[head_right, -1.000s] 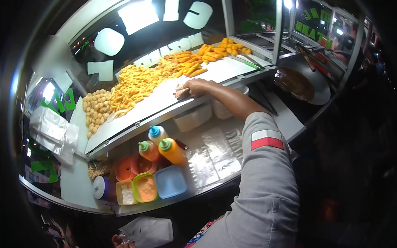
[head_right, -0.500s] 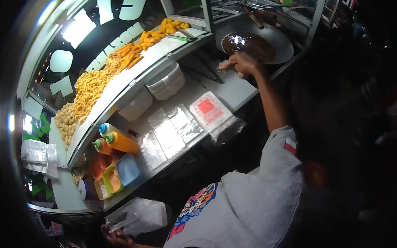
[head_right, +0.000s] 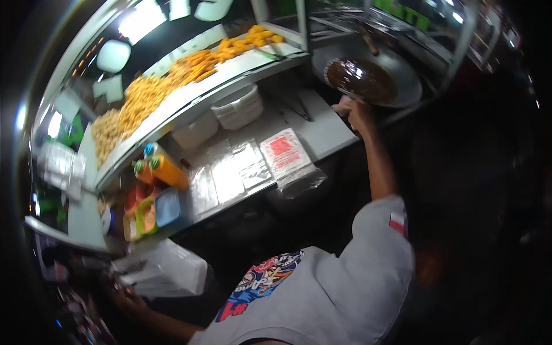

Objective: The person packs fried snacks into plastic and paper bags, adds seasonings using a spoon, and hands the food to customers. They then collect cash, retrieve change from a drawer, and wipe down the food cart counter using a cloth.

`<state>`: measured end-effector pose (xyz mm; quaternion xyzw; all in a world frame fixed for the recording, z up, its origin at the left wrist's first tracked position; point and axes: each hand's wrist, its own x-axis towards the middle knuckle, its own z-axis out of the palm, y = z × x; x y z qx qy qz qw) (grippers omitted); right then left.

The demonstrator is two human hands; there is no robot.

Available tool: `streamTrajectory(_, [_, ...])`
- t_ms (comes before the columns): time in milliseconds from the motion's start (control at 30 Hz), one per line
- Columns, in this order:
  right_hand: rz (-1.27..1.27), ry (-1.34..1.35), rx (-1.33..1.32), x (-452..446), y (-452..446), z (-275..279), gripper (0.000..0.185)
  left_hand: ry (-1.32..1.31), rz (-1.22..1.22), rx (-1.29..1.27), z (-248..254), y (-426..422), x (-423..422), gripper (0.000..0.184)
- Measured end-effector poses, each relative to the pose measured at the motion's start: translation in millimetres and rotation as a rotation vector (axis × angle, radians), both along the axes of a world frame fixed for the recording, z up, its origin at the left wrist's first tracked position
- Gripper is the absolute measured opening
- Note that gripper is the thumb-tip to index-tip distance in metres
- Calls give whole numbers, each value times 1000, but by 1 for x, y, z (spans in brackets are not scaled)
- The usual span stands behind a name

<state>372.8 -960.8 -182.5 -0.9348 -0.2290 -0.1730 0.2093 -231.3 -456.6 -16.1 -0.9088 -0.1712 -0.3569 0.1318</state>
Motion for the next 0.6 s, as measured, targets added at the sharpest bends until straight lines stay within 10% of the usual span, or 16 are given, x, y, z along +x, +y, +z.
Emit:
streamTrajectory(200, [253, 326, -187, -36, 78, -77, 47, -687, -188, -1130, 36, 9, 42, 46])
streamTrajectory(300, [255, 45, 124, -35, 97, -35, 30, -642, -382, -1162, 73, 5, 55, 55])
streamTrajectory(400, [496, 333, 499, -91, 159, 67, 13, -552, -395, -1145, 95, 1, 76, 60])
streamTrajectory(500, [1145, 263, 707, -183, 241, 131, 17, -361, -509, -1146, 102, -7, 87, 63])
streamTrajectory(600, [1455, 342, 738, -287, 317, 187, 90, -120, -635, -1217, 110, -24, 106, 60])
